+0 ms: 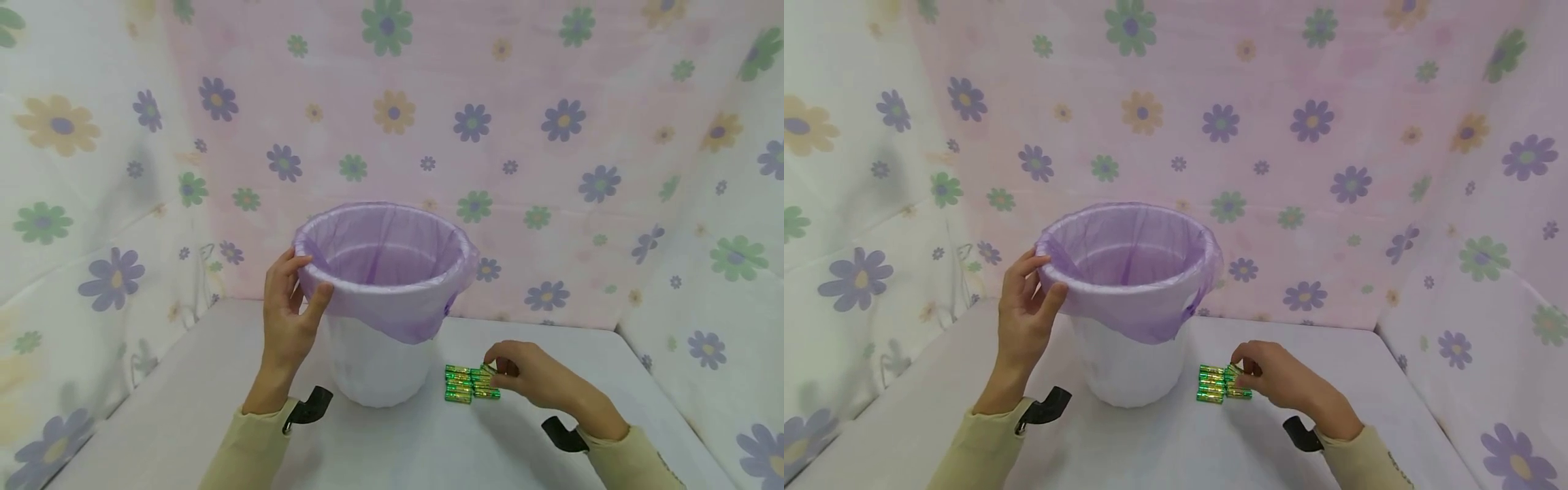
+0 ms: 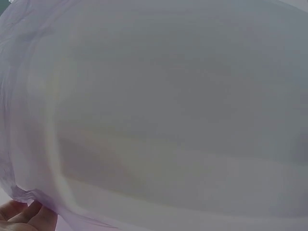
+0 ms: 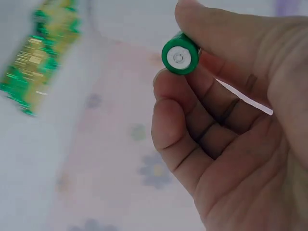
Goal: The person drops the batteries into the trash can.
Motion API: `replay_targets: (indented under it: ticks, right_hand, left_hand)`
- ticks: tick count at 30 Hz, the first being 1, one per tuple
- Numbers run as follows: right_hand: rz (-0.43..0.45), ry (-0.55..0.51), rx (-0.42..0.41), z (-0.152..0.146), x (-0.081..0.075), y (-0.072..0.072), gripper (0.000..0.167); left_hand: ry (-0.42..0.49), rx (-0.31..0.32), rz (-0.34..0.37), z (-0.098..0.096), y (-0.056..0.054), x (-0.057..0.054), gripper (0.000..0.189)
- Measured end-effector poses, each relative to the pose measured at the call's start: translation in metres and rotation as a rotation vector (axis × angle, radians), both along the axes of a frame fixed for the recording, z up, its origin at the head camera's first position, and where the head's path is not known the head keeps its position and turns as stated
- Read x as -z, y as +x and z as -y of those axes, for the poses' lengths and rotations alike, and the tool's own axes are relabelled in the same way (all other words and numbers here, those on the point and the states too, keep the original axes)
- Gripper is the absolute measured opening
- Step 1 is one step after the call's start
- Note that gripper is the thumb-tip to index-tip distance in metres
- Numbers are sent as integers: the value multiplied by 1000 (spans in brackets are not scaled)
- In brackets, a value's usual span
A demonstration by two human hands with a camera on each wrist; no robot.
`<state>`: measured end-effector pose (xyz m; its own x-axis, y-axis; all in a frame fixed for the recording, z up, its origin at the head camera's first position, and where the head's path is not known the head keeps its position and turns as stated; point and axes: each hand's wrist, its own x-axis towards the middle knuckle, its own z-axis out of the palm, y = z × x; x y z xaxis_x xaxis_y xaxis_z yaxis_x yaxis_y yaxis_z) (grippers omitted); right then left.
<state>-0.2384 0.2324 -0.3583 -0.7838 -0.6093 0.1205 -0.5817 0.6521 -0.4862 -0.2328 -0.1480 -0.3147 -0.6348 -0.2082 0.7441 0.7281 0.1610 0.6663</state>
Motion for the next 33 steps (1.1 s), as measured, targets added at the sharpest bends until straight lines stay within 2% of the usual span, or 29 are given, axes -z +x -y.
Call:
replay_targets:
  ticks: [9, 14, 18, 21, 24, 26, 28, 33]
  right_hand:
    - [-171, 26, -45, 9, -81, 8, 22]
    - [-297, -7, -110, 22, -123, 8, 24]
    - [-391, -38, -174, 35, -148, 5, 25]
    - [-419, -42, -200, 47, -161, 0, 23]
    - [-419, -37, -195, 60, -170, -5, 21]
    - [-406, -32, -181, 69, -174, -8, 21]
    - [-390, -27, -170, 79, -176, -13, 21]
    - [-332, -27, -166, 102, -184, -25, 20]
  left_hand:
    - [-14, -7, -11, 0, -1, 2, 44]
    - [-21, -8, -27, 1, -1, 3, 44]
    - [-20, -5, -26, 0, 0, 3, 44]
    - [-19, -4, -18, -3, 6, -3, 43]
    - [-24, -5, -15, -2, 7, -4, 43]
    - [-29, -6, -11, -1, 7, -5, 43]
    - [-30, -6, -14, 2, 1, 0, 44]
    - [-25, -12, -5, 1, 2, -1, 43]
